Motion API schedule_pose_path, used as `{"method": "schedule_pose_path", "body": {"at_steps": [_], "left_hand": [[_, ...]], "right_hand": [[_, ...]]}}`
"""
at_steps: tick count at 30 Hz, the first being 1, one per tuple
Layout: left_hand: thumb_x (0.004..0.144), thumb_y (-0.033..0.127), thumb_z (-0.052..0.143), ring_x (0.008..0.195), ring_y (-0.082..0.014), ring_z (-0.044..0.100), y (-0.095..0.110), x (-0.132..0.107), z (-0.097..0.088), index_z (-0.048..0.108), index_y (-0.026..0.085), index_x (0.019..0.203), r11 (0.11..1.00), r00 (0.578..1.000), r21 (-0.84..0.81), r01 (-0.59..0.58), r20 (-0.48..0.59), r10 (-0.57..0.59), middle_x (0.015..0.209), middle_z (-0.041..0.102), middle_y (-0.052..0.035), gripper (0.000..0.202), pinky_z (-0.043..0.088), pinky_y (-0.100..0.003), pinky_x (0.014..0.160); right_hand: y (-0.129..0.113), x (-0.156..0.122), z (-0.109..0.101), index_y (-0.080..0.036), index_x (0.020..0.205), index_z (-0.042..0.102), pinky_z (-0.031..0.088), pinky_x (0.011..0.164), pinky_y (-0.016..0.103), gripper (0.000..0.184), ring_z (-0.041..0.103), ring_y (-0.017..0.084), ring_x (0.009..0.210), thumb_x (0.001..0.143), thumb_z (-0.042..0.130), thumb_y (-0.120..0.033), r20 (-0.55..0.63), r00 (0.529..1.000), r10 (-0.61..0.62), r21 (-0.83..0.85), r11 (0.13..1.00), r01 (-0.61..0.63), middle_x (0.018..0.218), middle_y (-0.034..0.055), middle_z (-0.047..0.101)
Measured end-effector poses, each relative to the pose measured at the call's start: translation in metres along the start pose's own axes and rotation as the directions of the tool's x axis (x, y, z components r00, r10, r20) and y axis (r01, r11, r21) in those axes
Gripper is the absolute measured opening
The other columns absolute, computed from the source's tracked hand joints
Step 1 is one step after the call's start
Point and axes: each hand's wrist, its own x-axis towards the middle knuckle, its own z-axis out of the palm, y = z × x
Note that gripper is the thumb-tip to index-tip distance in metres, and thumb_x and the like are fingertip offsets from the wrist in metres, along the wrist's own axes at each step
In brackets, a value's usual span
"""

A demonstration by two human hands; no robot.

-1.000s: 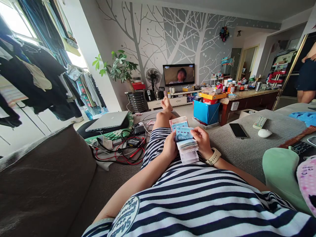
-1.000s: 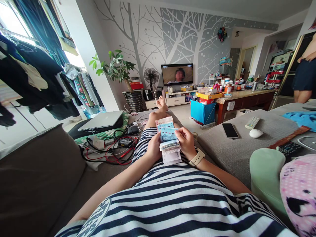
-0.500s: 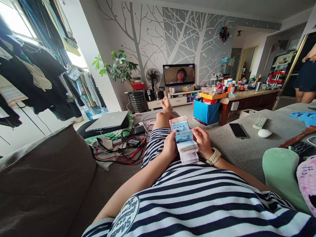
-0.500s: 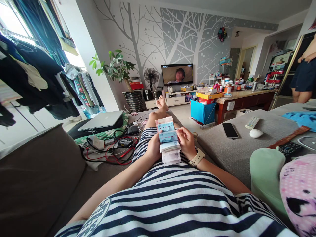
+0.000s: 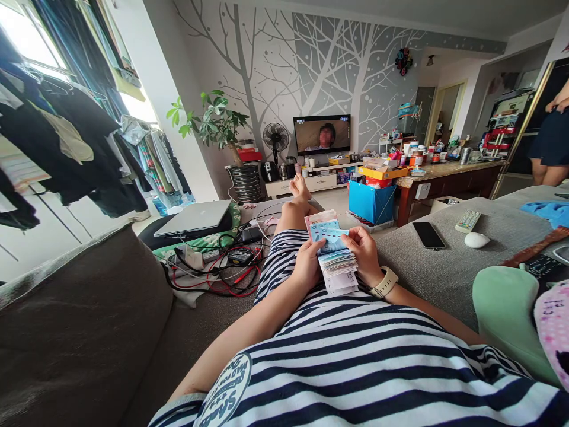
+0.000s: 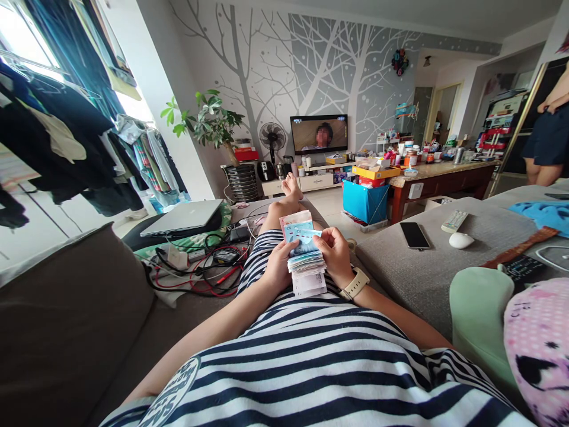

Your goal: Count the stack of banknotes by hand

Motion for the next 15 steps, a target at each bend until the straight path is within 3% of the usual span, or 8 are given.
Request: {"method": "schedule_pose_path", "body": {"at_steps": [6,15], "left_hand": [[0.048,0.030,0.094,0.094,-0.0328,0.076,-0.001,-0.001,-0.004,0.074,0.015,0.080,1.000,1.000,-0.006,0.010,0.003,-0.010,0.078,0.075,-0.0065,0.041,0.061,-0.043,0.088],[0.052,0.036,0.093,0.082,-0.0275,0.073,-0.003,0.000,-0.011,0.072,0.014,0.081,1.000,0.999,0.007,-0.019,-0.048,0.019,0.077,0.073,-0.0048,0.042,0.060,-0.042,0.088]], "right_hand": [[0.001,-0.003,0.000,-0.021,0.072,0.054,0.036,0.060,0.030,0.045,0.044,0.015,0.064,0.081,0.071,-0.062,0.016,0.999,-0.043,-0.106,0.993,0.045,0.066,-0.0006,0.049],[0.000,-0.006,0.003,-0.021,0.072,0.055,0.036,0.060,0.031,0.044,0.046,0.016,0.064,0.081,0.070,-0.062,0.020,0.999,-0.033,-0.111,0.993,0.035,0.066,0.0004,0.052]]}}
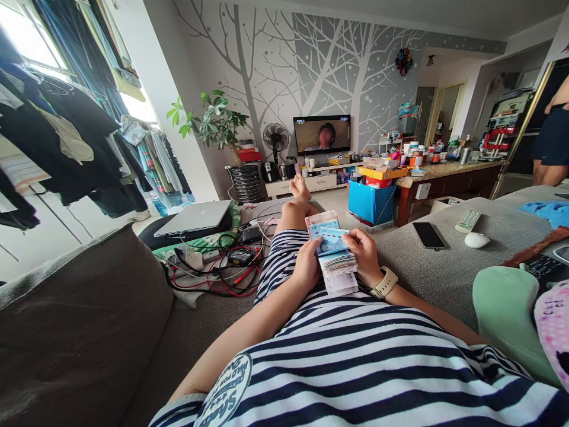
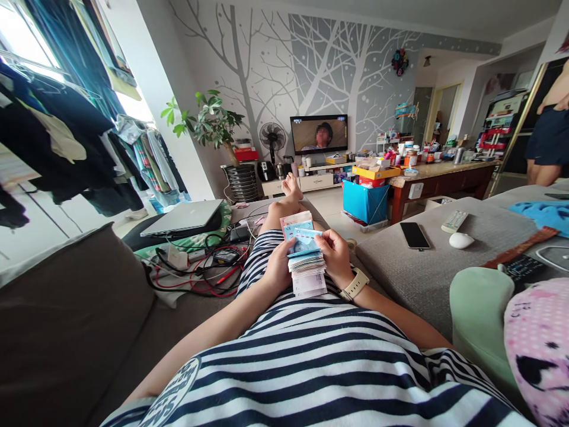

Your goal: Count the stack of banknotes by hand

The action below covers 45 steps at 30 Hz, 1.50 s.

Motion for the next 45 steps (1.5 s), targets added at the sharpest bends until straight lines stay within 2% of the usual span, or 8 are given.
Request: {"method": "schedule_pose_path", "body": {"at_steps": [12,34,40,45], "left_hand": [[0.069,0.033,0.080,0.108,-0.0337,0.075,0.003,-0.002,0.000,0.073,0.013,0.088,0.997,0.999,-0.061,0.048,-0.019,-0.050,0.095,0.079,-0.0124,0.028,0.061,-0.042,0.094],[0.066,0.033,0.083,0.105,-0.0334,0.076,0.006,-0.003,-0.004,0.069,0.014,0.084,0.998,0.996,-0.040,0.044,-0.070,-0.047,0.090,0.078,-0.0103,0.030,0.062,-0.042,0.093],[0.068,0.032,0.079,0.102,-0.0324,0.076,0.008,-0.006,0.000,0.067,0.016,0.078,0.999,0.997,-0.022,0.047,-0.064,-0.049,0.086,0.077,-0.0095,0.022,0.062,-0.041,0.090],[0.067,0.029,0.076,0.102,-0.0318,0.076,0.008,-0.006,-0.002,0.066,0.016,0.075,0.999,0.996,-0.006,0.047,-0.074,-0.048,0.079,0.074,-0.0075,0.018,0.062,-0.040,0.092]], "right_hand": [[0.000,-0.004,0.004,-0.021,0.071,0.052,0.036,0.059,0.030,0.045,0.044,0.015,0.064,0.082,0.070,-0.061,0.013,1.000,-0.021,0.016,1.000,0.020,0.065,0.0001,0.051],[-0.001,-0.009,0.007,-0.022,0.073,0.056,0.038,0.059,0.031,0.047,0.046,0.017,0.065,0.082,0.071,-0.065,0.021,1.000,-0.010,0.051,0.999,0.009,0.067,0.0010,0.052],[-0.001,-0.010,0.008,-0.022,0.071,0.052,0.038,0.060,0.031,0.047,0.046,0.017,0.065,0.083,0.070,-0.064,0.011,1.000,-0.019,0.041,0.999,0.018,0.066,0.0011,0.052],[-0.001,-0.011,0.008,-0.022,0.073,0.055,0.039,0.061,0.032,0.046,0.045,0.017,0.064,0.085,0.069,-0.064,0.026,1.000,-0.011,0.050,0.999,0.009,0.066,0.0009,0.053]]}}
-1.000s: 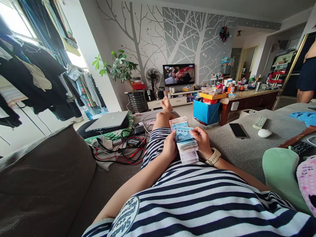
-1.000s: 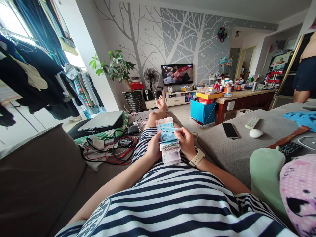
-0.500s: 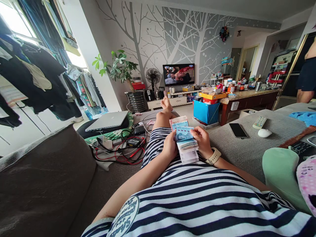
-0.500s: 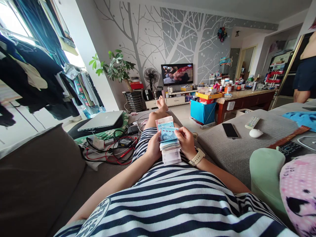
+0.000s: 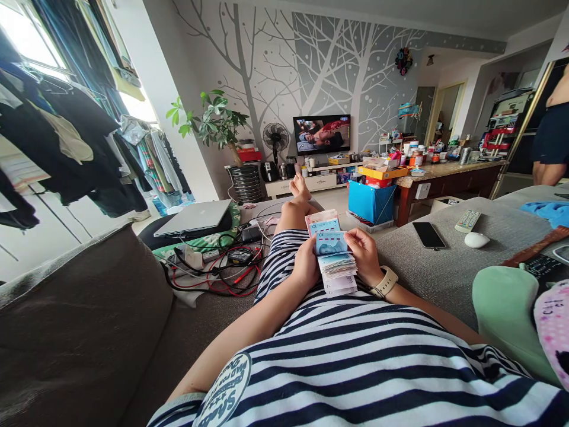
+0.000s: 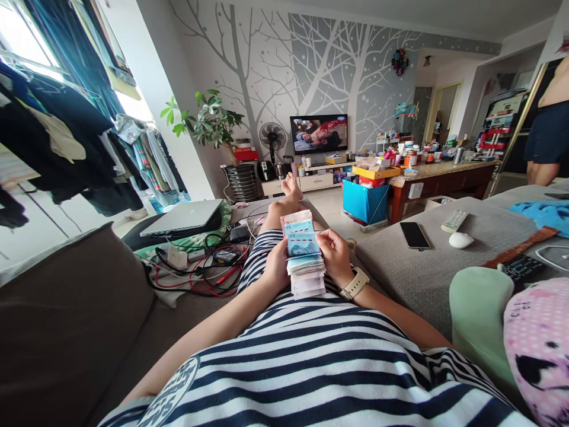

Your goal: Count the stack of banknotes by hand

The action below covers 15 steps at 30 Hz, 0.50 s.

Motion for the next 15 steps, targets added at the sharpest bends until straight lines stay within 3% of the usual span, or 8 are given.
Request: {"method": "schedule_pose_path", "body": {"at_steps": [10,15], "left_hand": [[0.066,0.031,0.081,0.101,-0.0323,0.076,-0.003,0.002,-0.005,0.073,0.014,0.086,0.999,1.000,-0.036,0.020,0.008,-0.020,0.092,0.078,-0.0110,0.028,0.060,-0.041,0.091],[0.064,0.032,0.087,0.094,-0.0292,0.075,-0.005,0.005,-0.012,0.074,0.013,0.087,0.999,0.999,0.017,-0.027,0.032,0.027,0.089,0.077,-0.0096,0.032,0.058,-0.040,0.092]], "right_hand": [[0.001,-0.005,0.003,-0.022,0.074,0.058,0.037,0.056,0.032,0.059,0.040,0.015,0.053,0.091,0.061,-0.079,0.038,0.999,-0.018,0.065,0.998,0.016,0.056,-0.0005,0.049],[-0.019,0.000,-0.004,-0.022,0.078,0.060,0.045,0.065,0.033,0.053,0.050,0.017,0.063,0.091,0.066,-0.074,0.006,0.993,-0.114,0.043,0.993,0.114,0.069,0.0028,0.060]]}}
